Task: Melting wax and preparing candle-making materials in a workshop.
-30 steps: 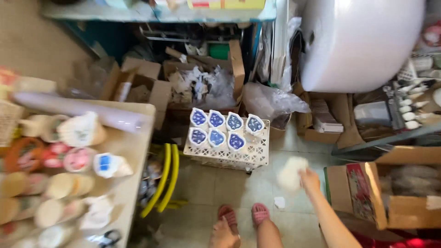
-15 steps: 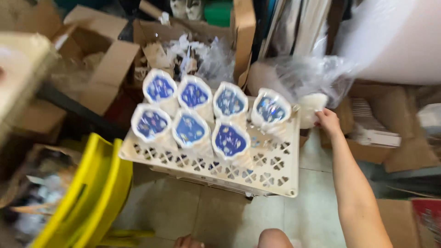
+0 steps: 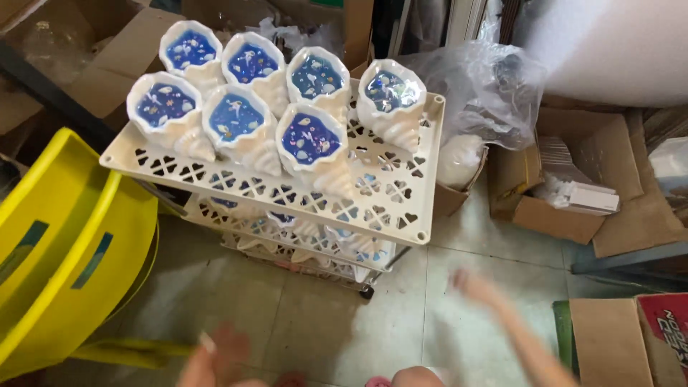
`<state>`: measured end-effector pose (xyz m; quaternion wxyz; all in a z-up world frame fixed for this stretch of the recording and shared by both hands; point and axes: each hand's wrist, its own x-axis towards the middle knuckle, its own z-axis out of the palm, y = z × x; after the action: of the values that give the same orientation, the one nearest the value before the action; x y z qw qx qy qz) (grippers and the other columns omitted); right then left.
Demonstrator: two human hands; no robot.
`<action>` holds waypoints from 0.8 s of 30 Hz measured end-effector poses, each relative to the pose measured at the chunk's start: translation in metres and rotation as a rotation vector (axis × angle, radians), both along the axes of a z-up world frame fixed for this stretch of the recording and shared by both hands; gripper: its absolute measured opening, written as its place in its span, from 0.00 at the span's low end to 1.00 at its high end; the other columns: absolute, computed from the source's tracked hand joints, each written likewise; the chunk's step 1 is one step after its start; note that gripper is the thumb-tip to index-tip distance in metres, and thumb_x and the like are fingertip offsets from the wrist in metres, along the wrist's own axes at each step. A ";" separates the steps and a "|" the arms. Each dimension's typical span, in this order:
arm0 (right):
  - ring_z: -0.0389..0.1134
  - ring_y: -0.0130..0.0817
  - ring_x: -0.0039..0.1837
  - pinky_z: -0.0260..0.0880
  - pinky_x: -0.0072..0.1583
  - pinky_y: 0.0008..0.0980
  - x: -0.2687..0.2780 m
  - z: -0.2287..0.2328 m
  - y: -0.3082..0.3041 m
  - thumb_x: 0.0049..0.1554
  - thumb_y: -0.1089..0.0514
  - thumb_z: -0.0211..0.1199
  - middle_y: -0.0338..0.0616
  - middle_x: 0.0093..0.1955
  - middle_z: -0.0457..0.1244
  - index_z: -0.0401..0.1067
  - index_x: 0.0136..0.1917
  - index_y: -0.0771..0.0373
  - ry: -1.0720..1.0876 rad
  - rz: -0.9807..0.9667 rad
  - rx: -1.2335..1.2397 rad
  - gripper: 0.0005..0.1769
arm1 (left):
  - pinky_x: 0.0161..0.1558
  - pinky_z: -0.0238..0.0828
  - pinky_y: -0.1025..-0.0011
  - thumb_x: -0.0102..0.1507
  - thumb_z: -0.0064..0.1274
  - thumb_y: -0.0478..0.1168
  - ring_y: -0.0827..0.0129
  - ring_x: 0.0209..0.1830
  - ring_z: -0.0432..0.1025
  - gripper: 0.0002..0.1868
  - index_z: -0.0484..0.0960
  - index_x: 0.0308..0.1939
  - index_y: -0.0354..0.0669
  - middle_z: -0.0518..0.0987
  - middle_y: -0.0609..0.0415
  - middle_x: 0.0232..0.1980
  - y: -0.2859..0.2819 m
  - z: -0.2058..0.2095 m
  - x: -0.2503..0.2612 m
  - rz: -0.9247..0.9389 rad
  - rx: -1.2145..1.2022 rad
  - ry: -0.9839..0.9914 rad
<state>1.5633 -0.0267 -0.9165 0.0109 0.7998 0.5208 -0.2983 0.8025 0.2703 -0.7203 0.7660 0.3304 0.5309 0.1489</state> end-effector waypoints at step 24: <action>0.68 0.34 0.38 0.66 0.44 0.29 -0.279 0.476 0.145 0.42 0.68 0.76 0.40 0.40 0.70 0.80 0.44 0.61 0.209 0.129 1.226 0.14 | 0.47 0.74 0.71 0.63 0.55 0.37 0.70 0.52 0.74 0.31 0.67 0.70 0.47 0.74 0.59 0.64 0.014 0.268 0.238 -0.563 0.578 -0.422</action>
<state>1.2839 0.1184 -0.4401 -0.4833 0.5942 0.6426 -0.0207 1.0405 0.2848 -0.4523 0.7444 0.6246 0.1894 0.1407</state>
